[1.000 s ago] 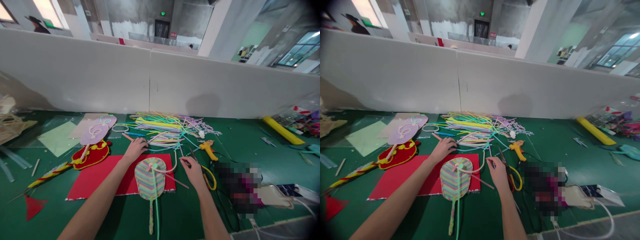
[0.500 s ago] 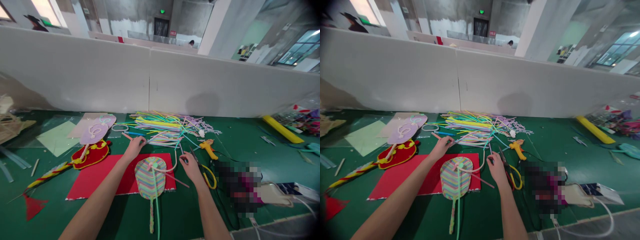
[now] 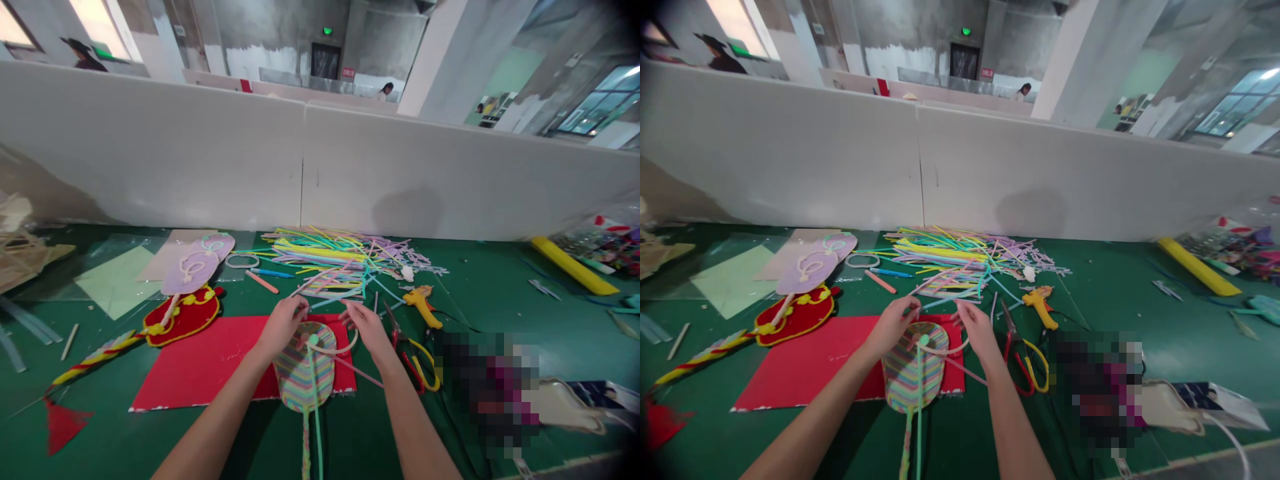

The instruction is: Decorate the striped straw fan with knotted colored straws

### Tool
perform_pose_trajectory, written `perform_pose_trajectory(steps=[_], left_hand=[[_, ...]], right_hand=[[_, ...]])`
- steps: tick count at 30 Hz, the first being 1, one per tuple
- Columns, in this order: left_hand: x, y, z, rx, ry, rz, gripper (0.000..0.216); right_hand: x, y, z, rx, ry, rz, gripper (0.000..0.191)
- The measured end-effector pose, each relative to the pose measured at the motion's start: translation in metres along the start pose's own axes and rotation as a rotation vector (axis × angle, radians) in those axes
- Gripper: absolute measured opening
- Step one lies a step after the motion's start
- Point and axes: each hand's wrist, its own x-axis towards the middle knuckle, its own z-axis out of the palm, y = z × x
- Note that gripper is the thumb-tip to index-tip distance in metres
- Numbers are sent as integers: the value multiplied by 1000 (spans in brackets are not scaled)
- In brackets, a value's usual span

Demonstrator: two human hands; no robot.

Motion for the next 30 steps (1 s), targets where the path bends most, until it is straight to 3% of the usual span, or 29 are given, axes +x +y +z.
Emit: perform_pose_trajectory(steps=[5,10,22,24,28,30], left_hand=[[-9,9,-5,17,-182,13,21],[-17,8,-19,76,-209,43,20],[-25,-18,-37,73,133,-97,18],[-25,-21,-38,39,97,-105,17],[-27,-18,-37,-52,-103,-35,16],[-26,-17,-35,-48,-114,-11,17]], right_hand=[[12,-4,9,325,30,65,31],[17,-1,-3,563,9,100,26],[18,3,-27,473,253,129,32],[17,3,-29,470,266,123,33],[17,5,-35,449,308,100,31],[19,5,-40,431,326,102,29]])
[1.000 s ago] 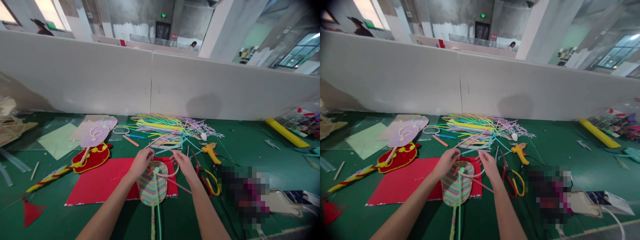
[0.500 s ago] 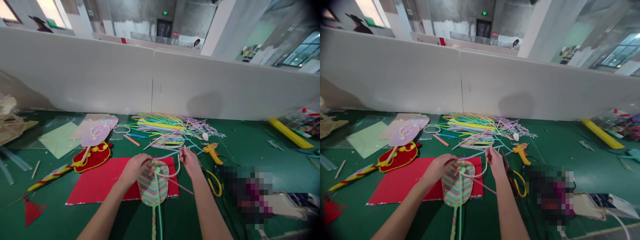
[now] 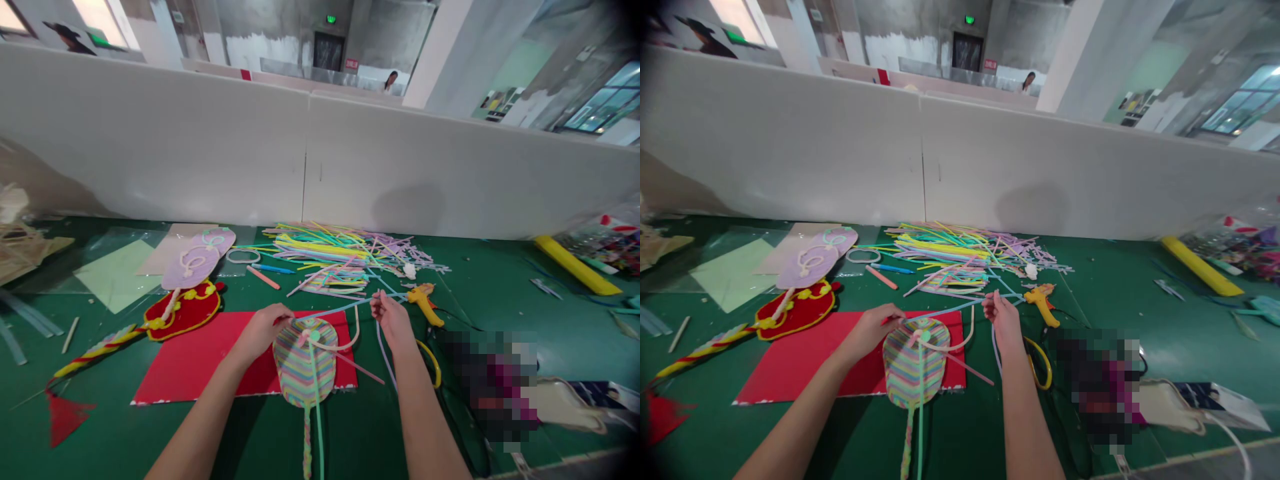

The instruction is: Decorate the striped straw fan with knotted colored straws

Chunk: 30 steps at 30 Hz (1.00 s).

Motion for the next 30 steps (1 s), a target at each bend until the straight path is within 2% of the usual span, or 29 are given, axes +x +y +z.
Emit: perform_pose_trajectory(steps=[3,5,8,9,13,14,18,22,25,30], left_hand=[[8,-4,3,80,134,-9,17],[17,-10,4,129,223,-44,16],[31,-19,8,164,278,-113,14],[35,-21,10,176,293,-134,14],[40,-30,23,146,320,-173,15],[39,-31,26,124,340,-172,15],[38,-37,32,80,402,-178,20],[40,-38,30,63,374,-194,21],[40,-38,28,86,358,-219,22],[41,-37,28,101,346,-254,22]], right_hand=[[9,-4,-4,-29,56,-42,32],[16,-7,-4,-53,132,-128,48],[24,-8,0,-157,222,-327,69],[26,-8,3,-232,210,-388,66],[32,-1,15,-692,20,-601,26],[35,1,18,-799,-3,-657,21],[55,3,37,-1114,-14,-814,24],[77,5,64,-1332,-141,-974,35],[90,15,78,-1481,-166,-955,37],[104,29,85,-1521,-54,-949,30]])
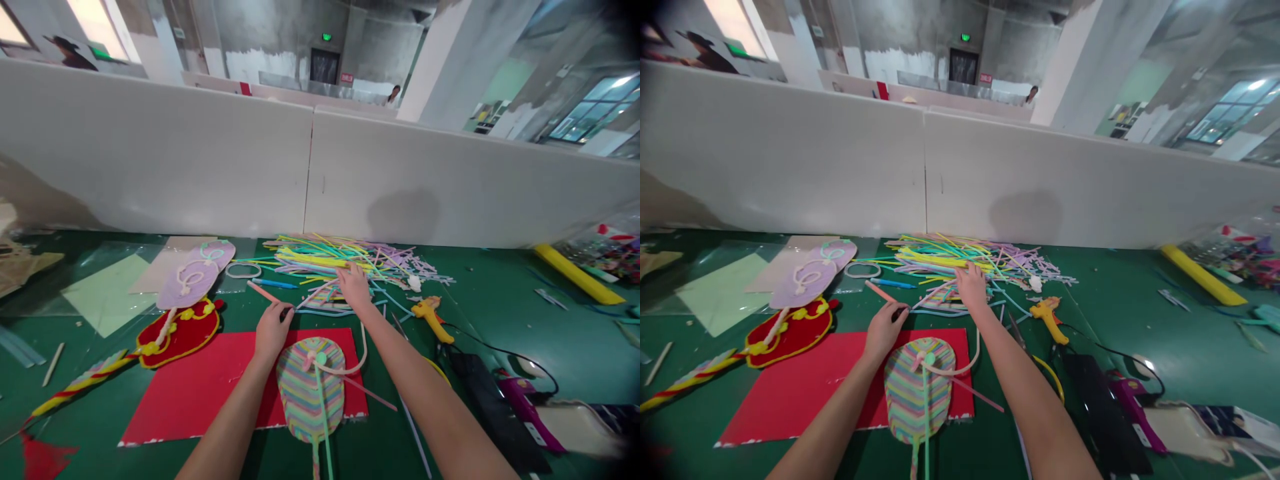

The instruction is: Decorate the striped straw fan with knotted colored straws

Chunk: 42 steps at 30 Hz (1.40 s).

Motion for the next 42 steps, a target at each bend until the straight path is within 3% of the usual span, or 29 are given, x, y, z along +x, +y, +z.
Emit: perform_pose_trajectory(steps=[4,18,23,27,29,31,33,37,39,42], left_hand=[[1,0,0,6,-1,-2,22],[1,-2,2,4,-5,-14,20],[1,-2,2,5,-8,-7,21],[1,-4,2,9,-6,-16,21],[1,-3,2,12,-8,-24,21],[1,-3,2,11,-6,-20,21],[0,-2,1,7,-2,-10,22],[0,-2,2,-17,3,-9,22],[2,-2,3,-47,17,-18,23],[3,2,1,-112,99,-12,25]], right_hand=[[14,2,5,29,50,39,27],[39,11,9,-2,-83,-80,11],[49,13,3,267,-61,-8,9],[62,26,-16,376,-86,-35,15],[66,32,-32,359,-1,-68,16],[66,35,-50,231,181,-88,16],[63,37,-69,71,366,11,16],[53,39,-94,-40,560,179,19],[46,37,-100,53,639,277,22],[30,21,-103,464,644,424,27]])
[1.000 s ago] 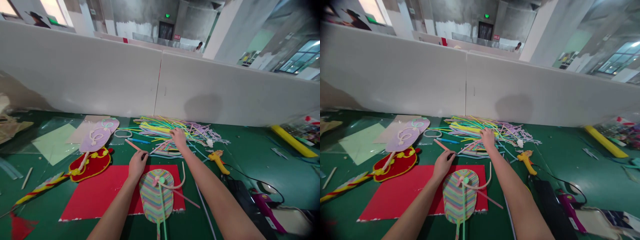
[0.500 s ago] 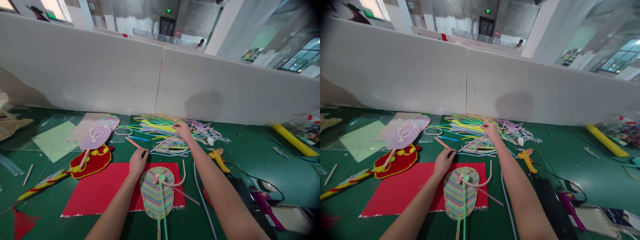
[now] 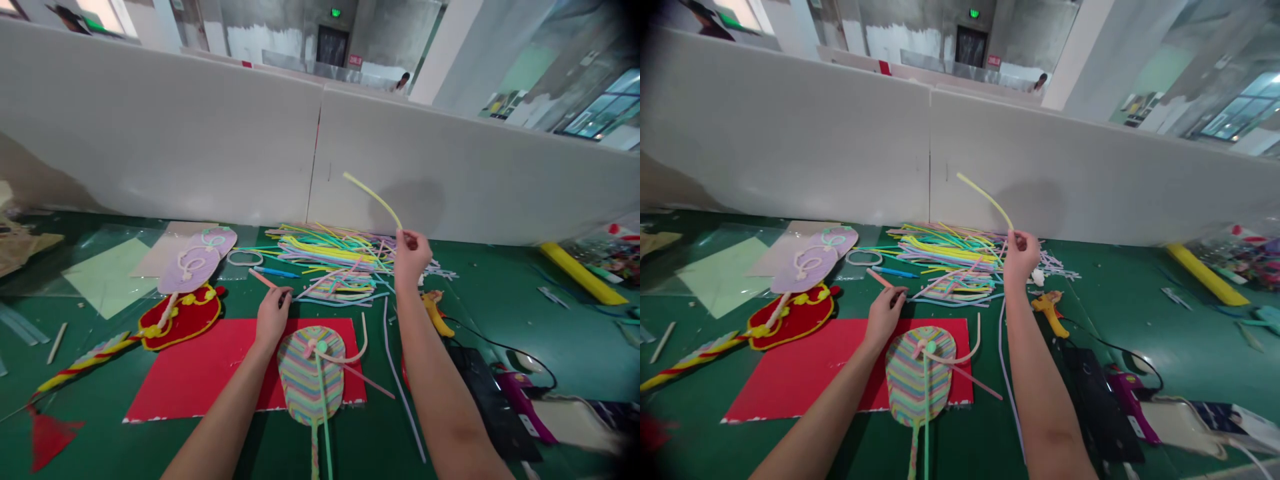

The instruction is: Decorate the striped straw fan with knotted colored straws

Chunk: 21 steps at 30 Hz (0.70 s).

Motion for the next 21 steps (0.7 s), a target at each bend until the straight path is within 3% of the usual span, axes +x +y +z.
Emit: perform_pose_trajectory(steps=[4,7,11,15,21], left_hand=[[-11,22,-10,-88,109,62,29],[-33,40,-18,-241,61,32,32],[-67,45,-21,-560,-134,-152,38],[-87,42,-22,-840,-234,-289,43],[-97,48,-26,-818,-176,-386,32]], right_hand=[[-59,-29,-17,474,-491,292,24],[-110,-46,-37,600,-701,447,22],[-151,-45,-60,584,-623,578,21],[-165,-35,-73,584,-517,660,22],[-179,-32,-84,582,-459,726,22]])
